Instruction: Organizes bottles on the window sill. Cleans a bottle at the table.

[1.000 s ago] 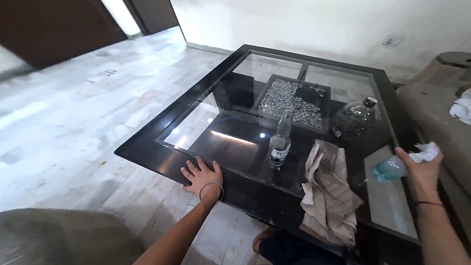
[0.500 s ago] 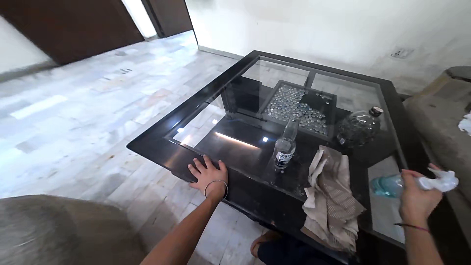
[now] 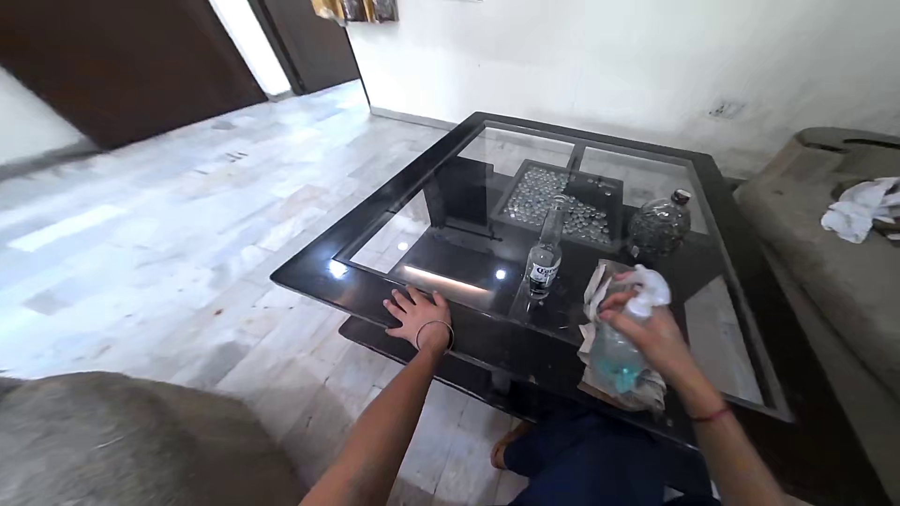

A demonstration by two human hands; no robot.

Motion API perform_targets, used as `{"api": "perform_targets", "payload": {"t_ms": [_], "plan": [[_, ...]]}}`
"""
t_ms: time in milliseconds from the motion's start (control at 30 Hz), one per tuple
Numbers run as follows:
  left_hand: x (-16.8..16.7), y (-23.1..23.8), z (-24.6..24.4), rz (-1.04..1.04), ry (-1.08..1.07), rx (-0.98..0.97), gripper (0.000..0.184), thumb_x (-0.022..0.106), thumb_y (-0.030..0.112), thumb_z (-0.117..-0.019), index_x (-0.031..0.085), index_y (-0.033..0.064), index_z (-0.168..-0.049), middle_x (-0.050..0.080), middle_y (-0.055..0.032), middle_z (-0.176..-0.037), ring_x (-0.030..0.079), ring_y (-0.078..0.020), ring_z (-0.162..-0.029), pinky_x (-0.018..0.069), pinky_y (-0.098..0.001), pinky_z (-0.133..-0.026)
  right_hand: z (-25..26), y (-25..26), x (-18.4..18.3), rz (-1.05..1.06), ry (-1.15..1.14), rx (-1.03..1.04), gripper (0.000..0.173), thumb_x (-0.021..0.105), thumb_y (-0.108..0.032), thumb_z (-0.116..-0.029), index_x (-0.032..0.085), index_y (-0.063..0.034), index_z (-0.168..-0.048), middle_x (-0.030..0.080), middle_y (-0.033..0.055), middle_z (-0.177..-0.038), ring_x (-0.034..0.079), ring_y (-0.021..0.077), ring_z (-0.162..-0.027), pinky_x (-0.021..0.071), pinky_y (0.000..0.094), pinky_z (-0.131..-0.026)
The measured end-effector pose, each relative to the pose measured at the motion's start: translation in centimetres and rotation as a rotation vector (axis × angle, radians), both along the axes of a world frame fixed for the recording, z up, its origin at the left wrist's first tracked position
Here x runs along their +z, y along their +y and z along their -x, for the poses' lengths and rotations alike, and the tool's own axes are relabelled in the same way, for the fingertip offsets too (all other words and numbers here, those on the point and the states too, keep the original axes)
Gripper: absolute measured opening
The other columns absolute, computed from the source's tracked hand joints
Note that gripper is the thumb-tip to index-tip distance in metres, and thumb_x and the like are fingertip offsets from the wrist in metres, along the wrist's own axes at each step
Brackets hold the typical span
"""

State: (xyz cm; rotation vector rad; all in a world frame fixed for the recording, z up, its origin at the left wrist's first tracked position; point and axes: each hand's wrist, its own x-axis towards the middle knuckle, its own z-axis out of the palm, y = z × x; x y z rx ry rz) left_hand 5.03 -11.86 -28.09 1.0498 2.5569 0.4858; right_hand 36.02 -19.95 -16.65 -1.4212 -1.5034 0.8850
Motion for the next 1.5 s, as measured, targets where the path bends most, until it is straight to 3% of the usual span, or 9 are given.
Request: {"api": "perform_targets", "payload": {"t_ms": [200,533,767,833,933,1167,1367,1500], "plan": [[-0.1,0.1,0.1,0.014,-0.009,0.004,0.063,0.041,0.043,-0.1092,0.03,0.0093,-0.162,0.015,-0.017,-0.171,0.01,-0.041,-0.158,0.014,-0.0762,-0.116,3.6,3.9,2.0,0.143,-0.07,0.071,0.043,0.068,-0.002,-0.0932,0.052,0.0045,-0.133,0.069,0.0114,-0.097,0.067,0.0185,-0.084,0.0554,0.037,-0.079],[-0.4,0.1,0.2,0.01,-0.031,-0.011,0.064,0.041,0.042,-0.1091,0.028,0.0088,-0.162,0.014,-0.0175,-0.172,0.009,-0.0433,-0.158,0.0128,-0.078,-0.114,5.0,7.6,1.9,0.168,-0.079,0.091,0.026,0.066,-0.002,-0.093,0.058,0.0026,-0.118,0.065,0.0104,-0.092,0.063,0.0174,-0.08,0.0538,0.0362,-0.074],[-0.3,0.0,0.1,-0.007,-0.047,0.009,0.063,0.041,0.042,-0.1093,0.029,0.0108,-0.162,0.013,-0.0158,-0.172,0.006,-0.0416,-0.159,0.0114,-0.0771,-0.115,6.1,5.9,0.3,0.232,-0.143,0.099,0.029,0.068,-0.006,-0.0953,0.059,0.003,-0.121,0.067,0.0137,-0.094,0.064,0.0202,-0.081,0.0534,0.0395,-0.074],[-0.5,0.0,0.1,-0.006,-0.041,0.002,0.064,0.041,0.044,-0.1091,0.029,0.0103,-0.162,0.012,-0.0164,-0.172,0.006,-0.0414,-0.159,0.0115,-0.077,-0.115,6.5,5.5,-0.3,0.259,-0.142,0.077,0.025,0.067,-0.009,-0.0952,0.061,0.0021,-0.117,0.066,0.0136,-0.093,0.062,0.0204,-0.079,0.0523,0.0399,-0.072],[-0.5,0.0,0.2,-0.021,-0.039,0.004,0.064,0.042,0.043,-0.109,0.03,0.0096,-0.162,0.013,-0.0166,-0.172,0.006,-0.0413,-0.159,0.0107,-0.0773,-0.115,7.1,5.7,-0.8,0.314,-0.122,0.025,0.024,0.069,-0.006,-0.0947,0.06,0.0034,-0.115,0.064,0.0142,-0.094,0.062,0.0217,-0.083,0.0521,0.0406,-0.077],[-0.5,0.1,0.1,-0.012,-0.04,0.011,0.062,0.043,0.042,-0.109,0.031,0.0103,-0.161,0.014,-0.0159,-0.172,0.006,-0.0416,-0.159,0.012,-0.0768,-0.115,6.9,6.2,1.3,0.274,-0.206,0.046,0.044,0.07,-0.008,-0.0954,0.053,0.0033,-0.134,0.066,0.0176,-0.103,0.064,0.026,-0.091,0.0524,0.046,-0.084],[-0.3,0.1,0.2,0.0,-0.035,0.008,0.063,0.042,0.043,-0.109,0.031,0.0108,-0.161,0.013,-0.0155,-0.172,0.007,-0.0398,-0.159,0.0118,-0.0763,-0.115,6.3,7.3,3.0,0.203,-0.174,-0.009,0.031,0.069,-0.007,-0.0953,0.057,0.003,-0.122,0.064,0.0155,-0.096,0.062,0.0229,-0.083,0.0518,0.0432,-0.076],[0.0,-0.5,0.5,-0.044,-0.101,0.0,0.061,0.046,0.041,-0.1082,0.035,0.0106,-0.16,0.015,-0.0152,-0.172,0.005,-0.0407,-0.159,0.0084,-0.0763,-0.116,5.1,7.4,2.2,0.202,-0.071,-0.018,0.037,0.068,-0.007,-0.0944,0.054,0.0018,-0.128,0.065,0.0143,-0.097,0.064,0.0214,-0.081,0.0542,0.0416,-0.075]]}}
